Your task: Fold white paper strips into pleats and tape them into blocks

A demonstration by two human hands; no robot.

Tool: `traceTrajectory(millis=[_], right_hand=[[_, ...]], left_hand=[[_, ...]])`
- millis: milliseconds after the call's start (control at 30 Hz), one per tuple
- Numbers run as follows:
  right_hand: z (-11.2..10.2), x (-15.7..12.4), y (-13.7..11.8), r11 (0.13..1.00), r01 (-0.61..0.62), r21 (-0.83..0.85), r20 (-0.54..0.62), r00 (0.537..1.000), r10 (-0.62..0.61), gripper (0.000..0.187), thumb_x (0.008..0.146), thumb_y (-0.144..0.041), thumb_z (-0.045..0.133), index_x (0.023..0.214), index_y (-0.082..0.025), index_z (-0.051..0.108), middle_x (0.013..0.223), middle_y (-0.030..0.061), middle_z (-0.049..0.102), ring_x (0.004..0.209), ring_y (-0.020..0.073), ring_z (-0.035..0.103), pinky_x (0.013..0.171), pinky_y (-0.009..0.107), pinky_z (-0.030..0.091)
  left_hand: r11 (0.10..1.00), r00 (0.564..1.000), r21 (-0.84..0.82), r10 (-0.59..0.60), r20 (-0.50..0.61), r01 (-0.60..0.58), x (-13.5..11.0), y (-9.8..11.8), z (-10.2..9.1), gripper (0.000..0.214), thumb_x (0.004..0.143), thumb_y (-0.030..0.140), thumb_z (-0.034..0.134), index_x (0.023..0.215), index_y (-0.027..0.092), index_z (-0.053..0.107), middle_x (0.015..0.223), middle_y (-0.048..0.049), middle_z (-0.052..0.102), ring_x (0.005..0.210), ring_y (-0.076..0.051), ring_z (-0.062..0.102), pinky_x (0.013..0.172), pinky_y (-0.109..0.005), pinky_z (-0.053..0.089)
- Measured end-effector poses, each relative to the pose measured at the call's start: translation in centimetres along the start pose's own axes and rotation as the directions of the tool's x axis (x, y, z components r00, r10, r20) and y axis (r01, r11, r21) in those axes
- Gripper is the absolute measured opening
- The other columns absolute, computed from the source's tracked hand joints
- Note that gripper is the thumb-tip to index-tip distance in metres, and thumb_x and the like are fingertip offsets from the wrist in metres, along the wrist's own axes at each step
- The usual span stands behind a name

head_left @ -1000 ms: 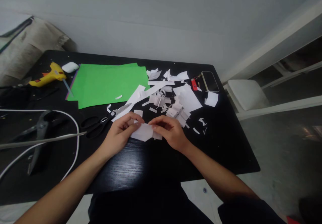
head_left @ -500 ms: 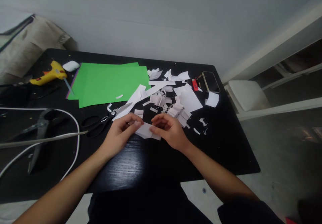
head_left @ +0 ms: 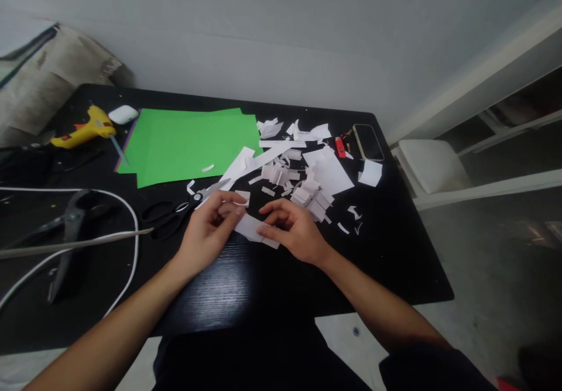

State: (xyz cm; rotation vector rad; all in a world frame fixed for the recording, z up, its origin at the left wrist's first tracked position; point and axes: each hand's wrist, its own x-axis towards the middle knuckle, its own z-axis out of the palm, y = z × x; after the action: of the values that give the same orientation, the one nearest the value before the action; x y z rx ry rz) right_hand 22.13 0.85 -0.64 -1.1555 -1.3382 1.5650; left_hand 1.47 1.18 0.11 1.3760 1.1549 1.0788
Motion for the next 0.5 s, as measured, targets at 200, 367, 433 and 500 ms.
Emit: traceTrajectory(millis=[200,367,433,500], right_hand=[[0.04,-0.17,-0.11,0.999,-0.016,0.039,-0.008,1.0,0.016,0.036,0.074,-0.03,0.09,0.101,-0.021,0.068,0.076,-0.0026,0.073,0.064,0.0131,0.066,0.059,0.026,0.048],[0.09,-0.04,0.01,0.995,-0.019,0.094,-0.033,0.999,0.023,0.035,0.071,-0.032,0.092,0.096,-0.021,0.07,0.075,-0.0029,0.073,0.065,0.0127,0.067,0.062,0.026,0.05],[0.15,0.1,0.12,0.992,-0.017,0.127,-0.079,0.997,0.027,0.033,0.073,-0.034,0.091,0.097,-0.021,0.073,0.079,-0.0013,0.075,0.071,0.0143,0.07,0.068,0.027,0.054],[0.24,0.22,0.25,0.986,-0.026,0.163,-0.134,0.99,0.048,0.033,0.073,-0.036,0.09,0.099,-0.022,0.075,0.084,0.0003,0.078,0.077,0.0165,0.073,0.076,0.031,0.058]], left_hand=[[1.0,0.999,-0.001,-0.021,-0.024,0.021,-0.19,-0.09,0.23,0.018,0.092,0.034,0.07,0.104,0.021,0.065,0.064,0.0038,0.059,0.054,-0.012,0.048,0.05,-0.025,0.037],[0.997,0.998,-0.05,-0.055,-0.007,0.055,-0.08,0.09,0.16,0.025,0.093,0.038,0.07,0.11,0.021,0.063,0.067,0.0035,0.062,0.055,-0.012,0.055,0.053,-0.024,0.042],[0.99,0.994,-0.1,-0.096,0.053,0.101,0.04,0.03,0.14,0.034,0.092,0.039,0.072,0.117,0.02,0.06,0.073,0.0023,0.067,0.062,-0.014,0.064,0.061,-0.026,0.05],[0.972,0.979,-0.163,-0.147,0.14,0.169,0.13,-0.21,0.31,0.043,0.087,0.038,0.077,0.12,0.02,0.057,0.082,0.0,0.072,0.069,-0.016,0.07,0.069,-0.029,0.056]])
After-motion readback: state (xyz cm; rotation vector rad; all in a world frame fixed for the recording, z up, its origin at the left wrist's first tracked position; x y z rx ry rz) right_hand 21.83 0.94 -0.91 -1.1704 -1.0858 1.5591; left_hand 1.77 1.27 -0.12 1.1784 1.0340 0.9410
